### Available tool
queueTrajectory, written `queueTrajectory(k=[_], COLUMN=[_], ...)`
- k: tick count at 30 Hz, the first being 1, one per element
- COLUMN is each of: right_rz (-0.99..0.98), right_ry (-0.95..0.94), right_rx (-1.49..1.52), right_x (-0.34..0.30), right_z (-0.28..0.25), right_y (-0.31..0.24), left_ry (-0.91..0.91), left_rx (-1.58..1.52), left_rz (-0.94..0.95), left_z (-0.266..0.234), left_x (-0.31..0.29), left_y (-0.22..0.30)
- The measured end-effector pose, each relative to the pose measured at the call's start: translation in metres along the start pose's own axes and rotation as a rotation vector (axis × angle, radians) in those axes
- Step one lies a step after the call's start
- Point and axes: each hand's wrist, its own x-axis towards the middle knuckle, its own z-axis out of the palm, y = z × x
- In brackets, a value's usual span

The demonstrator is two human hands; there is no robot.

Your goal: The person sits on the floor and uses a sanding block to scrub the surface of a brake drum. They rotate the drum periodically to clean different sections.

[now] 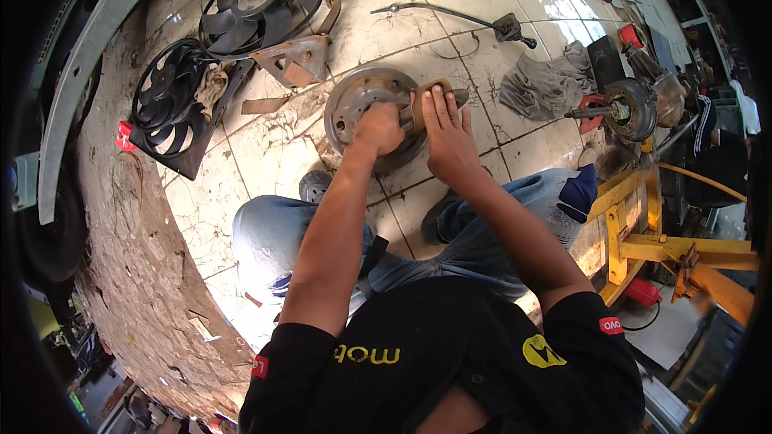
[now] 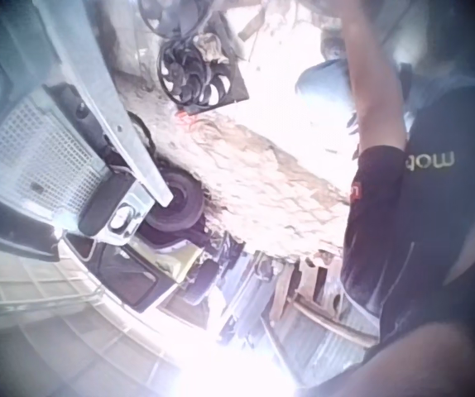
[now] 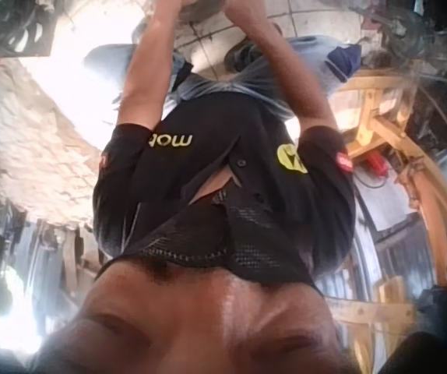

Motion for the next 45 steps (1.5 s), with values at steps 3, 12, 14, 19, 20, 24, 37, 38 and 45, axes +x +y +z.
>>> queueTrajectory(k=[3, 12, 14, 19, 20, 24, 37, 38, 45], right_rz=[-0.001, -0.027, -0.028, -0.025, -0.020, -0.032, -0.013, -0.001, 0.058], right_ry=[0.005, 0.046, 0.082, 0.006, -0.035, -0.011, 0.000, 0.025, -0.171], right_rx=[-0.013, 0.038, 0.023, 0.062, 0.065, 0.012, -0.052, -0.038, -0.002], right_x=[0.023, -0.003, -0.004, 0.027, 0.029, 0.001, 0.019, 0.015, 0.046], right_z=[0.000, 0.011, 0.009, 0.002, 0.000, 0.004, -0.001, 0.001, -0.020], right_y=[0.013, 0.001, -0.002, 0.009, 0.009, -0.002, 0.004, 0.003, 0.007], left_ry=[0.001, -0.037, -0.143, 0.039, 0.051, 0.011, -0.020, -0.038, 0.030], left_rx=[-0.008, -0.011, 0.054, 0.026, 0.028, 0.014, 0.030, 0.054, -0.019], left_rz=[0.044, -0.032, -0.063, 0.052, 0.058, 0.012, 0.057, 0.046, 0.060], left_z=[0.001, 0.003, -0.001, 0.005, 0.008, 0.019, 0.022, 0.022, 0.018], left_x=[0.002, 0.001, 0.007, 0.002, 0.003, 0.008, 0.005, 0.004, -0.003], left_y=[0.003, 0.001, 0.002, -0.002, -0.004, -0.011, -0.005, -0.005, 0.001])
